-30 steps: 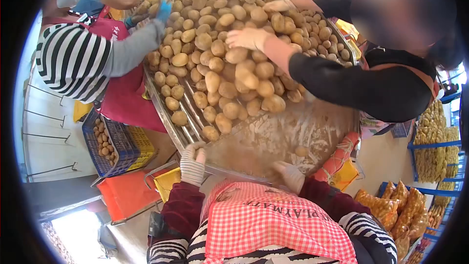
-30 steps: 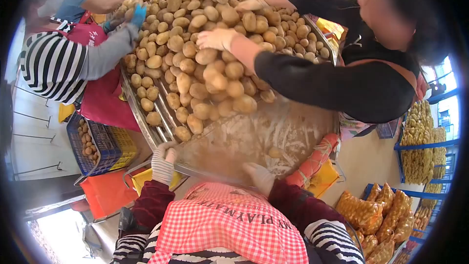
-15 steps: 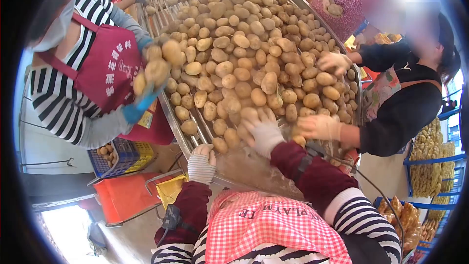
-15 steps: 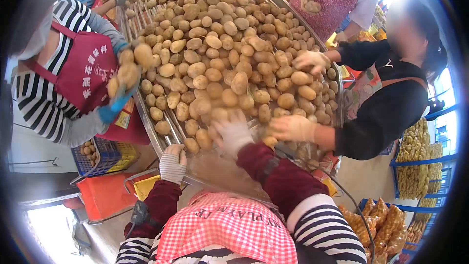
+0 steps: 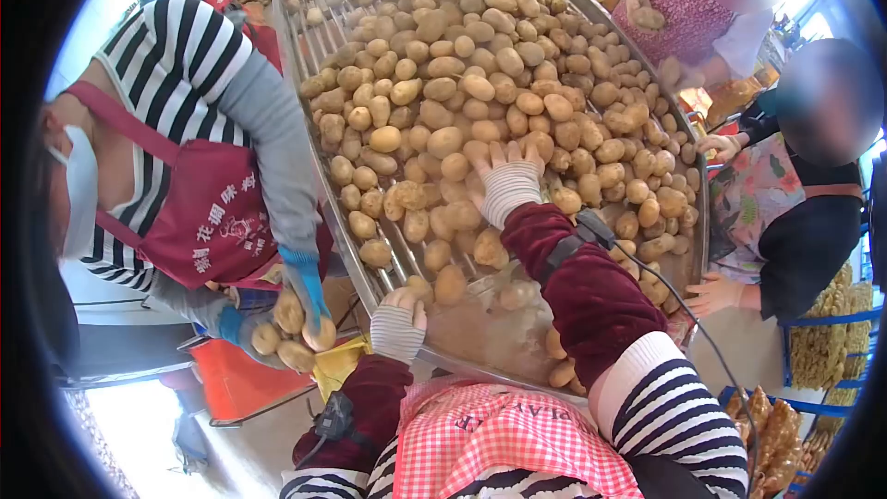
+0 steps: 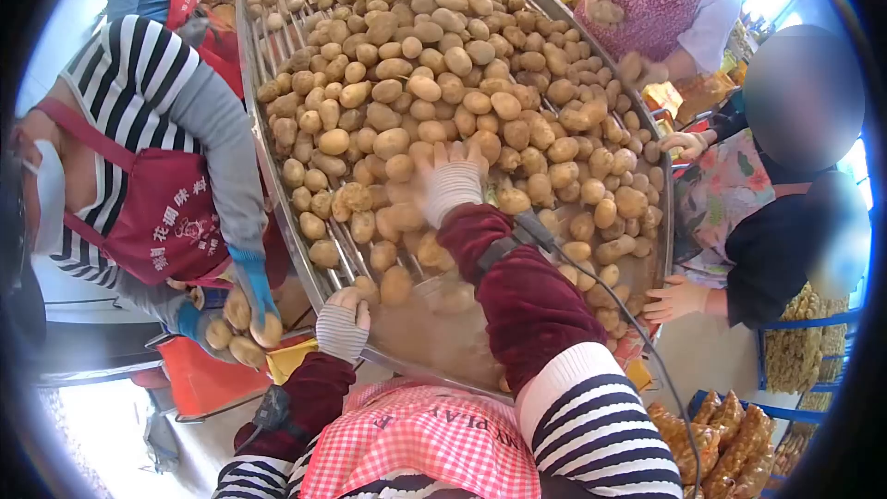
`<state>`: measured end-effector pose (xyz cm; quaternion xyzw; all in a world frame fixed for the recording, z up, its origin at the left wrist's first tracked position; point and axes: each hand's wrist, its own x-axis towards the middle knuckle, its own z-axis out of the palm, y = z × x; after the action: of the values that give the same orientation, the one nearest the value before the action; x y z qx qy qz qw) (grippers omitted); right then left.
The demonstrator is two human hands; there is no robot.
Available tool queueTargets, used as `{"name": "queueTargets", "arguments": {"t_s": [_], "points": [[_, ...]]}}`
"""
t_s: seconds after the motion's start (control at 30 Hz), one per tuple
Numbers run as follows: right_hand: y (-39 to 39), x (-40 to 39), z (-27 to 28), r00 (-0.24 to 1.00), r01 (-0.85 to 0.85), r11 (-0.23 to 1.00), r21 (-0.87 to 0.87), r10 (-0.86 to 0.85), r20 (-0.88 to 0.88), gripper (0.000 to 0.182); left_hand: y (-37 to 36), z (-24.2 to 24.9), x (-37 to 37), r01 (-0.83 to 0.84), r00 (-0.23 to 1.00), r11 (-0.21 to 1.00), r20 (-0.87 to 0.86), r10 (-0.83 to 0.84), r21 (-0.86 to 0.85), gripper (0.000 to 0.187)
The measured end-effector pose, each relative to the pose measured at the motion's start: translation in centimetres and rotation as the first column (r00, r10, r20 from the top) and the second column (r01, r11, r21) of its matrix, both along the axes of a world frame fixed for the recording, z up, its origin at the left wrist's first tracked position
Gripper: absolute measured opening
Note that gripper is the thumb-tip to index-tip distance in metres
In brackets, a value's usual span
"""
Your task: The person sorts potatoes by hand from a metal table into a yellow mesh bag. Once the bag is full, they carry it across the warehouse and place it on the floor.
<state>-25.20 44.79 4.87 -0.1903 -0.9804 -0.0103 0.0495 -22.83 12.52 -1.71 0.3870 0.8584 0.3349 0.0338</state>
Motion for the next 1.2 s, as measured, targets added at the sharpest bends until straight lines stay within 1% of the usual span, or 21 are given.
{"name": "queueTargets", "arguments": {"t_s": [0.03, 0.07, 0.13, 0.23, 0.3, 0.33, 0.37, 0.4, 0.5, 0.57, 0.6, 0.63, 0.7, 0.77, 0.83, 0.87, 0.97, 1.0, 1.1, 1.13, 1.2], "points": [[-0.9, 0.1, -1.2, 1.000, -0.006, 0.996, 0.091, 0.003, 0.024, 0.050, -0.1, 0.2, 0.1, 0.010, 1.000, 1.000, 0.011, -0.010, -0.010, 0.021], [-0.9, 1.3, -1.9, 0.996, -0.008, 1.000, -0.025, 0.010, 0.088, 0.051, 0.0, 0.0, 0.2, -0.008, 1.000, 1.000, 0.011, 0.008, 0.006, 0.021], [-1.8, 3.3, 1.9, 0.979, 0.002, 0.972, -0.234, 0.045, 0.197, 0.054, 0.0, -0.9, 0.4, -0.004, 1.000, 1.000, 0.002, 0.004, 0.016, 0.020], [-4.4, 7.5, 1.5, 0.928, -0.207, 0.972, -0.113, 0.231, 0.291, 0.060, 0.3, -0.8, -0.4, -0.002, 1.000, 1.000, 0.010, 0.001, 0.011, 0.019], [-6.7, 10.4, 0.1, 0.922, -0.194, 0.968, -0.157, 0.235, 0.308, 0.058, 0.1, -0.5, -0.1, -0.005, 0.999, 1.000, 0.041, 0.005, -0.007, 0.019], [-7.2, 10.6, 1.8, 0.820, -0.128, 0.955, -0.267, 0.253, 0.513, 0.056, 0.0, -0.1, -0.1, 0.002, 0.999, 1.000, 0.053, -0.001, -0.009, 0.019], [-7.5, 10.3, 3.5, 0.673, -0.040, 0.936, -0.351, 0.285, 0.683, 0.054, 0.1, 0.0, -0.5, 0.006, 0.998, 1.000, 0.061, -0.006, -0.010, 0.020], [-7.8, 10.4, 3.8, 0.628, -0.175, 0.924, -0.340, 0.370, 0.684, 0.047, 0.3, -0.1, -0.9, -0.005, 0.999, 1.000, 0.044, 0.005, 0.012, 0.020], [-5.7, 5.8, 3.4, 0.790, 0.064, 0.795, -0.604, 0.329, 0.517, 0.048, 0.1, -0.3, -0.1, -0.020, 0.999, 0.999, 0.044, 0.019, 0.040, 0.020], [-3.2, 0.9, 2.8, 0.962, 0.023, 0.863, -0.505, 0.118, 0.247, 0.055, 0.2, -0.1, -0.4, -0.013, 0.999, 0.999, 0.033, 0.011, 0.052, 0.021], [-2.4, -1.6, 1.0, 0.999, -0.009, 0.958, -0.286, 0.017, 0.028, 0.058, 0.1, -0.2, -0.4, 0.009, 0.999, 0.999, 0.039, -0.011, 0.045, 0.022], [-2.1, -3.2, -1.4, 0.976, 0.024, 0.998, -0.053, -0.035, -0.216, 0.062, 0.1, -0.4, -0.4, 0.009, 0.999, 0.999, 0.035, -0.011, 0.041, 0.022], [-3.2, -4.5, -4.6, 0.967, 0.075, 0.997, -0.033, -0.081, -0.240, 0.063, -0.1, -0.6, -0.3, 0.015, 0.999, 0.999, 0.036, -0.016, 0.028, 0.023], [-4.0, -4.0, -6.4, 0.991, 0.076, 0.992, -0.102, -0.087, -0.105, 0.064, -0.2, -0.8, -0.2, 0.015, 1.000, 0.999, 0.004, -0.015, 0.051, 0.020], [-4.1, -2.3, -3.6, 0.983, 0.054, 0.965, -0.258, -0.005, 0.185, 0.065, 0.0, -0.4, -0.2, 0.016, 0.999, 0.999, 0.031, -0.017, 0.037, 0.020], [-4.2, -1.5, -2.6, 0.977, 0.044, 0.963, -0.267, 0.014, 0.212, 0.062, 0.0, -0.6, -0.1, 0.018, 0.998, 1.000, 0.068, -0.019, 0.011, 0.021], [-2.7, 1.2, -3.1, 0.994, 0.010, 0.949, -0.317, 0.024, 0.105, 0.053, -0.4, -1.3, 0.3, 0.026, 0.992, 1.000, 0.122, -0.024, -0.017, 0.024], [-2.1, 1.3, -2.3, 0.984, 0.023, 0.910, -0.413, 0.052, 0.169, 0.051, -0.4, -1.5, 0.3, 0.027, 0.993, 1.000, 0.114, -0.026, -0.004, 0.024], [-1.9, 3.4, -3.4, 0.977, -0.094, 0.925, -0.368, 0.158, 0.146, 0.051, -0.6, -2.0, 0.2, 0.041, 0.995, 0.999, 0.085, -0.042, 0.008, 0.025], [-2.0, 3.9, -3.4, 0.969, -0.070, 0.921, -0.384, 0.154, 0.193, 0.055, -0.6, -2.1, 0.3, 0.049, 0.996, 0.999, 0.080, -0.050, 0.007, 0.025], [-2.3, 5.5, -2.2, 0.979, -0.004, 0.786, -0.618, 0.129, 0.159, 0.057, -0.6, -2.8, 0.7, 0.024, 0.998, 0.999, 0.049, -0.026, 0.043, 0.026]]}}
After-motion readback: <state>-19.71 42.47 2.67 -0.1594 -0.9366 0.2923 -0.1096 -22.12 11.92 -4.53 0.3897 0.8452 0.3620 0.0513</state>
